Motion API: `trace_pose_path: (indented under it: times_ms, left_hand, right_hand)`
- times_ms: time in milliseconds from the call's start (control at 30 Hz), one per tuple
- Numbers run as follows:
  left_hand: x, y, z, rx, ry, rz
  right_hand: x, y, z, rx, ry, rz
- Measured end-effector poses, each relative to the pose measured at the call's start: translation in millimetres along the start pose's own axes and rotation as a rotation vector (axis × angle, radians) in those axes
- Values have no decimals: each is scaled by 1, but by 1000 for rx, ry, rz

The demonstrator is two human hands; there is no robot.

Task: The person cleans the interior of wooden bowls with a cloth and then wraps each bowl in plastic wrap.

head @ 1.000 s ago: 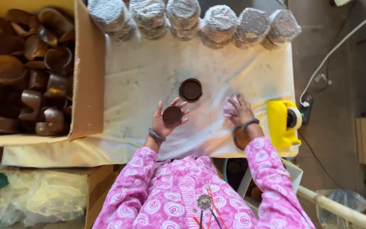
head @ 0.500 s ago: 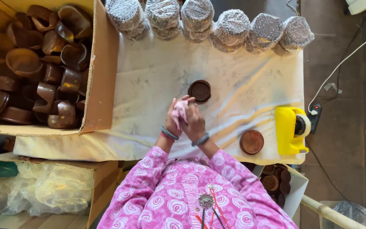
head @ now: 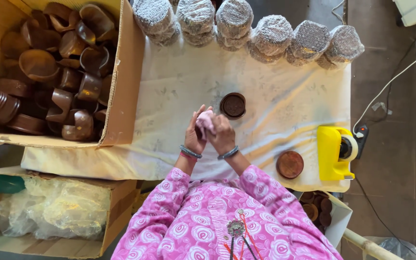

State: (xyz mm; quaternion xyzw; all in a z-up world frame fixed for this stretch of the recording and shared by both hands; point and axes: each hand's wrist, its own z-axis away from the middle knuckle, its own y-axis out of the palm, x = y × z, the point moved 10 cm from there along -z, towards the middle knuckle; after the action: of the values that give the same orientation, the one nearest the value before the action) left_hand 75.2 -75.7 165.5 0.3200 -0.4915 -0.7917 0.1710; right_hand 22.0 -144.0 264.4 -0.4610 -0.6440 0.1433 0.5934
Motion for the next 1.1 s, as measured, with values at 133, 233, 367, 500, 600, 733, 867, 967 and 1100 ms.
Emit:
trace_pose_path:
  times_ms: [133, 233, 367, 500, 600, 733, 867, 967, 1100]
  left_hand:
    - [-2, 12, -2, 81, -9, 59]
    - [-8, 22, 0, 99, 43, -21]
    - [-27, 26, -6, 76, 181, -244]
    - [-18, 17, -11, 113, 98, -6]
    - [-20, 22, -13, 80, 89, 114]
    - [-6, -45, -35, -209, 240, 5]
    - [14, -93, -42, -347, 359, -245]
    - [13, -79, -33, -314, 289, -324]
    - [14, -59, -28, -243, 199, -396]
  right_hand:
    - [24, -13, -3, -29, -160, -63]
    - [-2, -5, -6, -21, -77, -36]
    - [-7, -11, -2, 36, 123, -44]
    - [31, -17, 13, 117, -17, -389]
    - [-1, -2, 26, 10, 25, -670]
    - [-31, -27, 22, -229, 242, -711]
    - [2, -49, 8, -285, 118, -508]
    - [-23, -27, -10, -232, 149, -609]
    - [-90, 25, -22, -63, 376, -1077]
